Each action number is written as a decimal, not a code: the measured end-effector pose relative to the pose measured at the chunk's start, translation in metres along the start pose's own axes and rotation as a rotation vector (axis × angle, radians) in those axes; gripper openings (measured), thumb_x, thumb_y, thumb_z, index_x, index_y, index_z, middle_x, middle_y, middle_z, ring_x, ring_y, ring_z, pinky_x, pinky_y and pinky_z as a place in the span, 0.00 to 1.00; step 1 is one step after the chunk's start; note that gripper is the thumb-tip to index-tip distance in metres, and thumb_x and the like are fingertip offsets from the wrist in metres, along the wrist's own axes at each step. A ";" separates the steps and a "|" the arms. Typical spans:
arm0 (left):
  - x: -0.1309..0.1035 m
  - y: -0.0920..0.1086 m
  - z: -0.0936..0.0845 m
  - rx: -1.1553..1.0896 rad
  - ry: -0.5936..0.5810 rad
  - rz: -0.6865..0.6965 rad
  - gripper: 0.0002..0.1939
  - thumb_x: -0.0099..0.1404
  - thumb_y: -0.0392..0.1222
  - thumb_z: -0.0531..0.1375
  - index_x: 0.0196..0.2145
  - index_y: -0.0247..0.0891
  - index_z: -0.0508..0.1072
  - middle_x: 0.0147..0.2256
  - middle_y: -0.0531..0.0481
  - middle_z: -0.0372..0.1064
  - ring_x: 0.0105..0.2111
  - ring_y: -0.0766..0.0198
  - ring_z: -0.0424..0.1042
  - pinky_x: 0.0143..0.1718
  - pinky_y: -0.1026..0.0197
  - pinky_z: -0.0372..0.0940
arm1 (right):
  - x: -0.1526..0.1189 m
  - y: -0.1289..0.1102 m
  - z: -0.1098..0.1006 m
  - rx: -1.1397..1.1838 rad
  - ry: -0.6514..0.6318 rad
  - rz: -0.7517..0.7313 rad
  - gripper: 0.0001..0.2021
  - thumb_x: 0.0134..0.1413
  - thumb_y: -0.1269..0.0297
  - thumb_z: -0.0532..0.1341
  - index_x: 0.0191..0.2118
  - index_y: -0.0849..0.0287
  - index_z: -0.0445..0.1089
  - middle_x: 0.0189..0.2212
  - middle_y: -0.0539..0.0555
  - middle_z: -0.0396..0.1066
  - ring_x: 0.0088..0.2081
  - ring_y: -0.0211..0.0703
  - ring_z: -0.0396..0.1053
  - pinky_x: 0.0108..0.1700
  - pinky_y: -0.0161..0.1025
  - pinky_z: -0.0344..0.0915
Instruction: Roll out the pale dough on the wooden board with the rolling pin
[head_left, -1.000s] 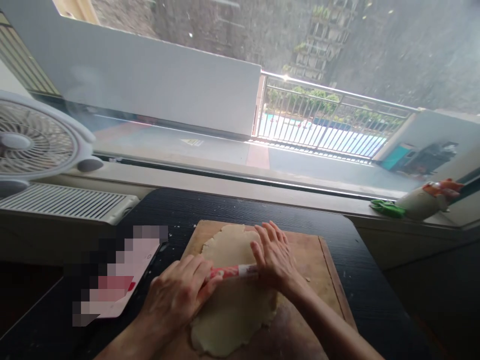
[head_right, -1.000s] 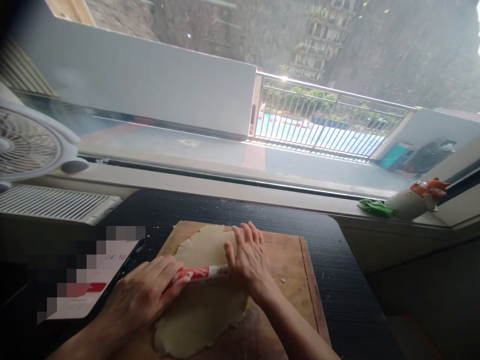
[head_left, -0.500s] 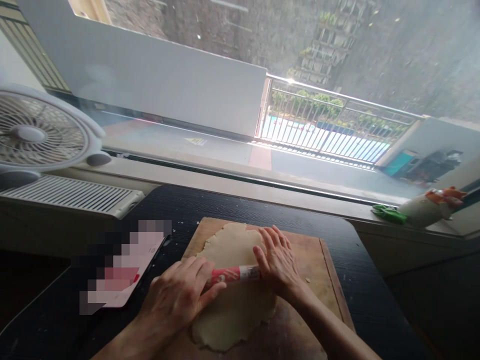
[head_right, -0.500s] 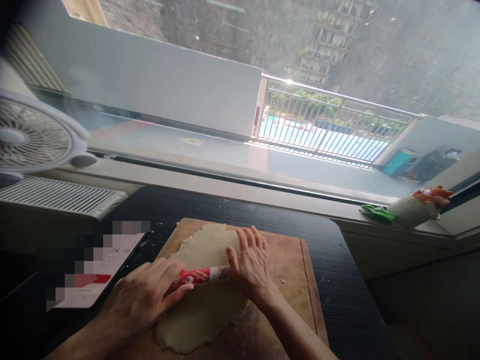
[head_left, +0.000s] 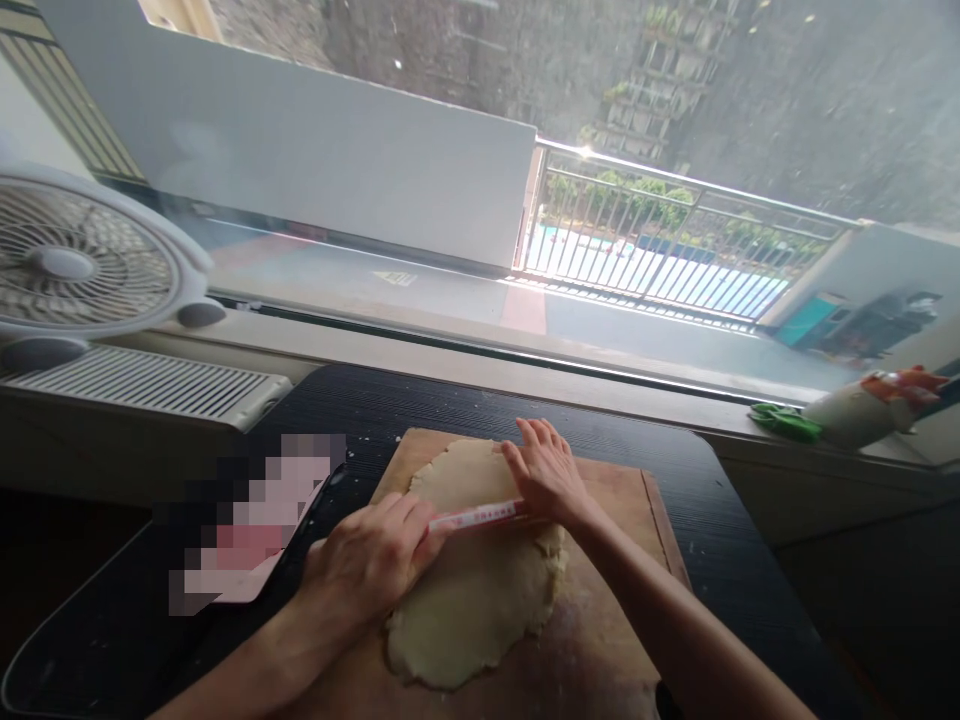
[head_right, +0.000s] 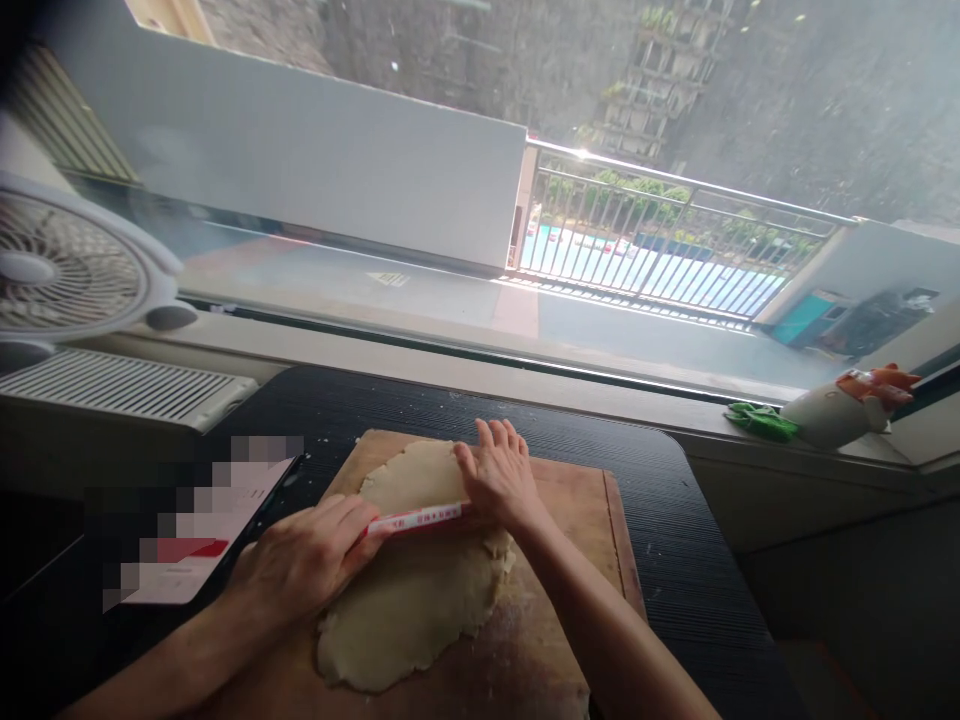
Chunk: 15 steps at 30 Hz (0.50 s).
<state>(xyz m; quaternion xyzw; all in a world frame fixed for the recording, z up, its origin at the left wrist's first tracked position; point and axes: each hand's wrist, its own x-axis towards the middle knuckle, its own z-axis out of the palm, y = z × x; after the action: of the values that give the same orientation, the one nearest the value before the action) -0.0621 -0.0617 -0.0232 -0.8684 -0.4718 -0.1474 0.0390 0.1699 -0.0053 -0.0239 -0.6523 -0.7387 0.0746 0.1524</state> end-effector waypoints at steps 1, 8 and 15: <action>0.003 -0.001 0.000 0.003 -0.010 -0.015 0.14 0.68 0.48 0.48 0.30 0.40 0.67 0.29 0.51 0.66 0.30 0.62 0.66 0.31 0.60 0.57 | 0.008 -0.001 0.000 -0.002 0.000 0.014 0.28 0.62 0.47 0.41 0.61 0.57 0.51 0.59 0.57 0.53 0.62 0.50 0.44 0.59 0.47 0.45; -0.004 0.002 -0.001 -0.003 -0.050 -0.005 0.15 0.67 0.53 0.48 0.33 0.41 0.68 0.29 0.51 0.67 0.30 0.60 0.67 0.30 0.59 0.58 | 0.001 0.000 -0.002 0.015 -0.014 -0.039 0.28 0.62 0.46 0.40 0.61 0.57 0.51 0.59 0.55 0.52 0.63 0.49 0.42 0.60 0.45 0.43; -0.001 0.009 -0.010 -0.013 -0.096 -0.031 0.16 0.68 0.49 0.47 0.30 0.41 0.69 0.30 0.51 0.65 0.31 0.62 0.67 0.30 0.60 0.59 | -0.001 -0.003 -0.004 0.015 -0.009 0.026 0.29 0.62 0.47 0.41 0.61 0.59 0.52 0.59 0.57 0.53 0.62 0.50 0.44 0.60 0.47 0.45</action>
<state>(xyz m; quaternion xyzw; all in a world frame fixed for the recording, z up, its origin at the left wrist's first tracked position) -0.0570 -0.0696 -0.0132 -0.8672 -0.4857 -0.1093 0.0086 0.1691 -0.0075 -0.0192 -0.6602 -0.7304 0.0853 0.1529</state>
